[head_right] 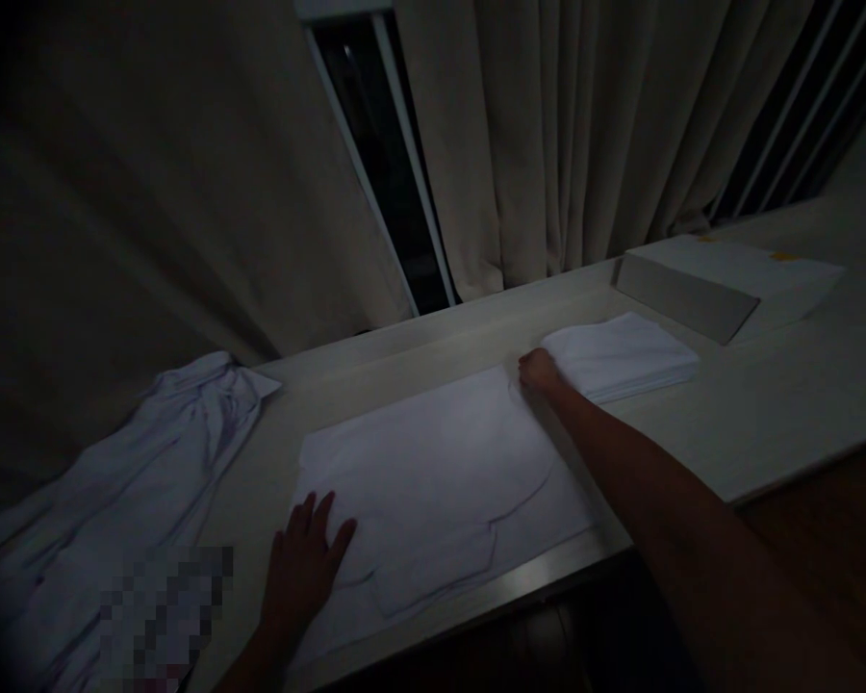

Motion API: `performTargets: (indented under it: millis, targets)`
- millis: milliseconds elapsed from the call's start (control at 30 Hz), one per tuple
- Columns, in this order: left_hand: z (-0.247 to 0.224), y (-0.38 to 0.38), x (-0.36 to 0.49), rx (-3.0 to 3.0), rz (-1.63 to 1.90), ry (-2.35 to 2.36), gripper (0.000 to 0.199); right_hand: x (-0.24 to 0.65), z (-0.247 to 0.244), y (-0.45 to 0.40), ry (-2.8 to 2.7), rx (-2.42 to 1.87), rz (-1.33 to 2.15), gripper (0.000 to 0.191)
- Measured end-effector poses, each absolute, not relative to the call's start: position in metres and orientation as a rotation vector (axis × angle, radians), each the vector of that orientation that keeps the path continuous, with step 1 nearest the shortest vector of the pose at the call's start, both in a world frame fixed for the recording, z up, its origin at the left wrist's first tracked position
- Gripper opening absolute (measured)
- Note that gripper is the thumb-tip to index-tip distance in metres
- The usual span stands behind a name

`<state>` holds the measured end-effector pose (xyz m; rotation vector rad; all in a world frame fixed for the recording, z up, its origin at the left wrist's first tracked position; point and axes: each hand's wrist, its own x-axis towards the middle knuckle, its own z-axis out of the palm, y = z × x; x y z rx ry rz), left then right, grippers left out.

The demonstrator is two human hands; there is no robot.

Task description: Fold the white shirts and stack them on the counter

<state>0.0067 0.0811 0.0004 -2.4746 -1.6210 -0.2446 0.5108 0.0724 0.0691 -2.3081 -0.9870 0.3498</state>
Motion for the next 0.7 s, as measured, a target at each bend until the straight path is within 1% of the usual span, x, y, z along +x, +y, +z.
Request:
performTargets:
  millis: [133, 400, 467, 567, 700]
  targets:
    - [-0.001, 0.081, 0.004, -2.489, -0.217, -1.553, 0.065, 0.513, 0.066, 0.056, -1.018, -2.347, 0.337, 0.021]
    - [0.007, 0.079, 0.008, -2.491, -0.218, -1.606, 0.066, 0.488, 0.053, -0.006, -1.146, -2.389, 0.463, 0.010]
    - [0.010, 0.078, 0.008, -2.517, -0.223, -1.585, 0.065, 0.483, 0.048, -0.027, -1.138, -2.405, 0.497, 0.012]
    - [0.010, 0.078, 0.008, -2.524, -0.246, -1.577, 0.064, 0.473, 0.038, -0.051, -1.098, -2.421, 0.534, 0.020]
    - [0.005, 0.081, 0.008, -2.488, -0.249, -1.593, 0.067, 0.463, 0.028, -0.061, -1.055, -2.453, 0.551, 0.029]
